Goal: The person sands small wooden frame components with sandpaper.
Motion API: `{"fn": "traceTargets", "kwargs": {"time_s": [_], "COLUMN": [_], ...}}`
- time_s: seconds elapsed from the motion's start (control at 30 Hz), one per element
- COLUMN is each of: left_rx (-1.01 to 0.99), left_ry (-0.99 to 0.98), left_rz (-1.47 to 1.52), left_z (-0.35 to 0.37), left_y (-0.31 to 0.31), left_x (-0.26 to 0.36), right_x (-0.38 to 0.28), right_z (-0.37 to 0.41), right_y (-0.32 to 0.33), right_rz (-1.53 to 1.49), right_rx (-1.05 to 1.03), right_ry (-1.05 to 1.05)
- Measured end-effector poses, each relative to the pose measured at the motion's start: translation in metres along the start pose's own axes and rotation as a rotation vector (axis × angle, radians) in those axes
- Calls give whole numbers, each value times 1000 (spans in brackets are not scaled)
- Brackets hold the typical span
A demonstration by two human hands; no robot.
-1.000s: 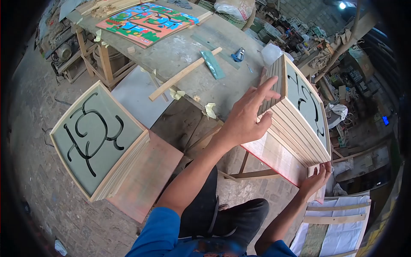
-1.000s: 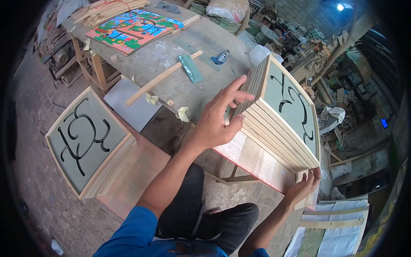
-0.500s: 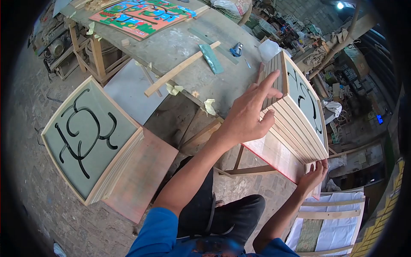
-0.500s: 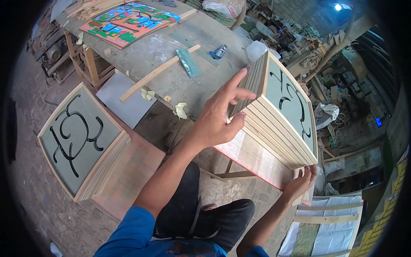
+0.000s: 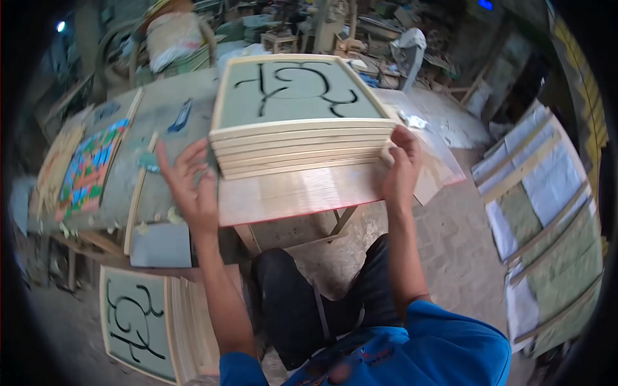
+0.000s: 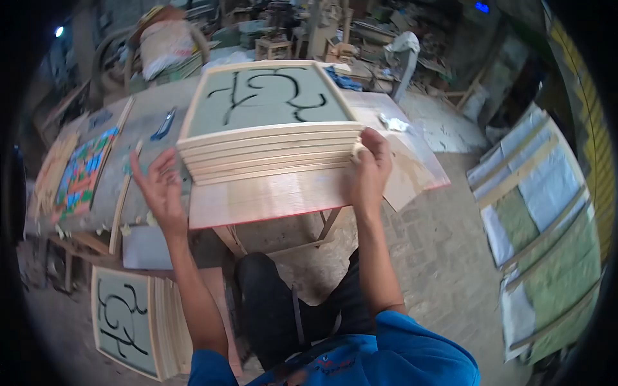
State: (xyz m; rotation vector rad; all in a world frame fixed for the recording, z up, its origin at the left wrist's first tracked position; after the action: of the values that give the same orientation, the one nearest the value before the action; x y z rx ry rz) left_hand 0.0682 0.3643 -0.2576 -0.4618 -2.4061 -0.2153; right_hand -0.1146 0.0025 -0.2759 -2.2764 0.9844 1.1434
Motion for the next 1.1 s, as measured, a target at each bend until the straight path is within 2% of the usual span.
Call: {"fn": "traceTargets", "kwargs": {"time_s": [0.13,0.33,0.5,0.57,0.7,0.83,0.93,1.1], "left_rx": [-47,97,114,173,249,213,121,89], "left_ry": [-25,45,49,75,75,135,141,127], "left_rz": [-75,-125,-98,-116,-183,-121,-41,44], "left_z": [2,1,1,4,7,4,1,0], "left_y": [-8,3,6,16,19,10,10,11], "left_x": [3,-5,-12,-18,-13,-14,-20,-24], "right_x": [-9,-6,-15,-10,-15,-14,-15,-16], "right_z": [4,8,8,7,3,3,2,1], "right_y": [-2,4,5,5,8,5,6,2], "right_rz": [-33,-158,-134,-210,-189,-215,-198,-178], "right_rx": [12,41,-32,-36,-37,-71,-70,-88], "right_ry": [10,-30,5,-45,53,27,38,53]}}
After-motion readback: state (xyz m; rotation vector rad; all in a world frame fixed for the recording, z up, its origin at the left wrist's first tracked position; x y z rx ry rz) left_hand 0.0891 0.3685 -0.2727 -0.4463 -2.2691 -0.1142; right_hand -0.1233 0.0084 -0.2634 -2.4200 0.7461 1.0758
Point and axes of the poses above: each hand's wrist, its own z-axis away from the middle knuckle, its own y-axis out of the back of the hand, x = y × z, the point moved 8 cm from there along -z, towards the middle knuckle, and after that the axes turned 15 degrees about -x, right-handed, at the moved point
